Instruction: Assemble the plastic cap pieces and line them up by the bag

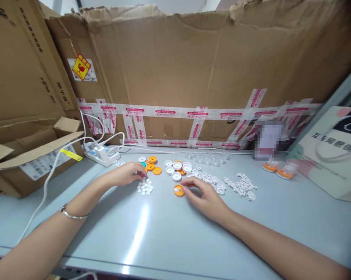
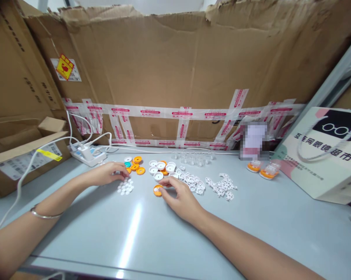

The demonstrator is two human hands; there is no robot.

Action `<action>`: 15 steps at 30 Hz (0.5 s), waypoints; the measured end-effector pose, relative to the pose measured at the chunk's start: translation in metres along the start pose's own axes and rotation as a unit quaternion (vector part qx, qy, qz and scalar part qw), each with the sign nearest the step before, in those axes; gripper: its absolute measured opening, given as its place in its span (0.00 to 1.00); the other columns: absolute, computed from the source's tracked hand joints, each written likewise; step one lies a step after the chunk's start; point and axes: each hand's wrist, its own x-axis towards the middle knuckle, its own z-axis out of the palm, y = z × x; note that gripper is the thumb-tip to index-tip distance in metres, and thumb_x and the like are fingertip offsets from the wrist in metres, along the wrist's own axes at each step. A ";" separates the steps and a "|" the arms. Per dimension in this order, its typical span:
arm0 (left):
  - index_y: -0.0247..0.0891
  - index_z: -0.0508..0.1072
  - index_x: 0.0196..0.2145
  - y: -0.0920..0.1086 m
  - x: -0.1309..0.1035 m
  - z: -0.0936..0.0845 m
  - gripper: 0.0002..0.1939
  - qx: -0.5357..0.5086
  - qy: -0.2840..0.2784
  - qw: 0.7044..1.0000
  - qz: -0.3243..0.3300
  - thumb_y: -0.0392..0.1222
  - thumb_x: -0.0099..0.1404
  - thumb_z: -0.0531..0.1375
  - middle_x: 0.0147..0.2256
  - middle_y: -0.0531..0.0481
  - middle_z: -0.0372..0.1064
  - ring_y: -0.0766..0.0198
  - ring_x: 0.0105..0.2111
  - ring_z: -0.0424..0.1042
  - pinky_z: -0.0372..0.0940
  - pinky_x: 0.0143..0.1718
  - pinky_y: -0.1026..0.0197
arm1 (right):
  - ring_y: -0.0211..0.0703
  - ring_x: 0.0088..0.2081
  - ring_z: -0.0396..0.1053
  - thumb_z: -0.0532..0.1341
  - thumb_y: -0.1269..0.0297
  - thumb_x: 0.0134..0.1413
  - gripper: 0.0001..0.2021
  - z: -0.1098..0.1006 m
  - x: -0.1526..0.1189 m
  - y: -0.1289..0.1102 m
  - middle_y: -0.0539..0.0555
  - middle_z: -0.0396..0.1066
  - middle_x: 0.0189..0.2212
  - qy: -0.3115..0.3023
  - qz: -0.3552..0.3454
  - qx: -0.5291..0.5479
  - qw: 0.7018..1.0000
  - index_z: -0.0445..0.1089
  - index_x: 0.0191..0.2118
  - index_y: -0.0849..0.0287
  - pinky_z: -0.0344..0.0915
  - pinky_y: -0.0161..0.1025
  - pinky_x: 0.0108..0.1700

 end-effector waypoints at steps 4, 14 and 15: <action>0.37 0.73 0.35 0.000 0.002 0.003 0.08 0.004 0.010 1.000 -0.004 0.38 0.60 0.54 0.36 0.48 0.70 0.63 0.36 0.68 0.61 0.38 0.64 | 0.42 0.41 0.69 0.54 0.63 0.55 0.08 -0.001 -0.001 -0.003 0.53 0.72 0.38 -0.001 0.002 -0.002 1.000 0.68 0.39 0.56 0.65 0.41 0.46; 0.37 0.72 0.33 -0.001 0.002 0.005 0.08 0.003 0.008 1.000 -0.021 0.40 0.60 0.55 0.33 0.49 0.72 0.64 0.33 0.68 0.60 0.35 0.65 | 0.42 0.42 0.68 0.54 0.65 0.55 0.08 0.000 0.000 0.000 0.53 0.72 0.38 0.005 -0.018 0.004 1.000 0.68 0.39 0.56 0.64 0.41 0.47; 0.37 0.73 0.33 -0.002 0.002 0.004 0.08 -0.001 0.004 1.000 -0.020 0.42 0.60 0.55 0.33 0.49 0.72 0.64 0.33 0.68 0.60 0.35 0.65 | 0.42 0.42 0.68 0.54 0.65 0.55 0.08 -0.001 -0.001 0.000 0.53 0.72 0.39 0.005 -0.019 0.004 1.000 0.68 0.39 0.56 0.64 0.41 0.47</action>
